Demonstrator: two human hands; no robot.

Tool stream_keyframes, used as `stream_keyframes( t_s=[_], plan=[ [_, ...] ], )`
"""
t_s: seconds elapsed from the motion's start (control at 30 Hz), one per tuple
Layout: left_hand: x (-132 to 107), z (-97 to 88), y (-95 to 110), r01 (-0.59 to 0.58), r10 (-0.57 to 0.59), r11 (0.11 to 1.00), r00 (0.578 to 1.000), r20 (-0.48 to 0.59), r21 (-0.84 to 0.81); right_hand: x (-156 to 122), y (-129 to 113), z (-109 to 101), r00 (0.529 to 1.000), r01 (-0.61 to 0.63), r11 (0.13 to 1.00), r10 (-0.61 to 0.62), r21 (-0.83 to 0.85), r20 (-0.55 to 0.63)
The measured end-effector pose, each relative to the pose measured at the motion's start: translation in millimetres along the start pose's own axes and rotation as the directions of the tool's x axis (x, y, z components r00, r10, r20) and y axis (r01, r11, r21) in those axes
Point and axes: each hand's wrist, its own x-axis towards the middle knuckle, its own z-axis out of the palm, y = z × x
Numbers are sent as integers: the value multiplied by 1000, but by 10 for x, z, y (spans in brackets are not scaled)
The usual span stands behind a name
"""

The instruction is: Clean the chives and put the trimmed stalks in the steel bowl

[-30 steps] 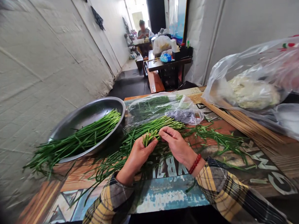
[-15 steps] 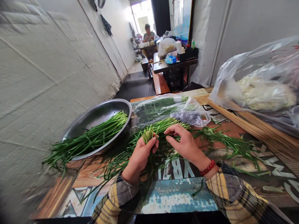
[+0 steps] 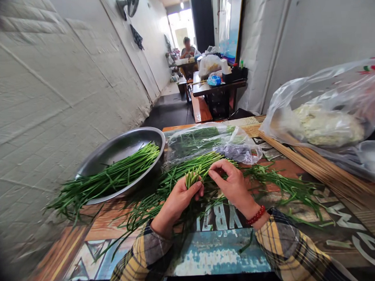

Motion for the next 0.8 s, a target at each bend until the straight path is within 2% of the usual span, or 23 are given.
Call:
stream_keyframes(
  t_s=[0.2,0.43,0.53,0.63,0.73,0.8],
  plan=[
    [-12,1,10,-16,15,999,999,29,47,-20,23,-12,1000,-28,999,27,27,11],
    [-17,19,34,-36,35,997,999,24,64,-32,-56,-16,992,126,986,-125,-112,17],
    [-20,32,35,-36,36,998,999,3,51,-30,-90,-60,992,128,990,-128,-65,8],
    [-25,43,39,-47,47,997,999,11,54,-49,-119,-96,973,169,985,-174,46,153],
    [-26,41,47,-65,65,995,998,-3,74,-78,-140,-107,905,242,966,-257,86,339],
    [-23,34,51,-77,78,992,997,-4,98,-89,-156,-112,897,257,963,-269,81,352]
  ],
)
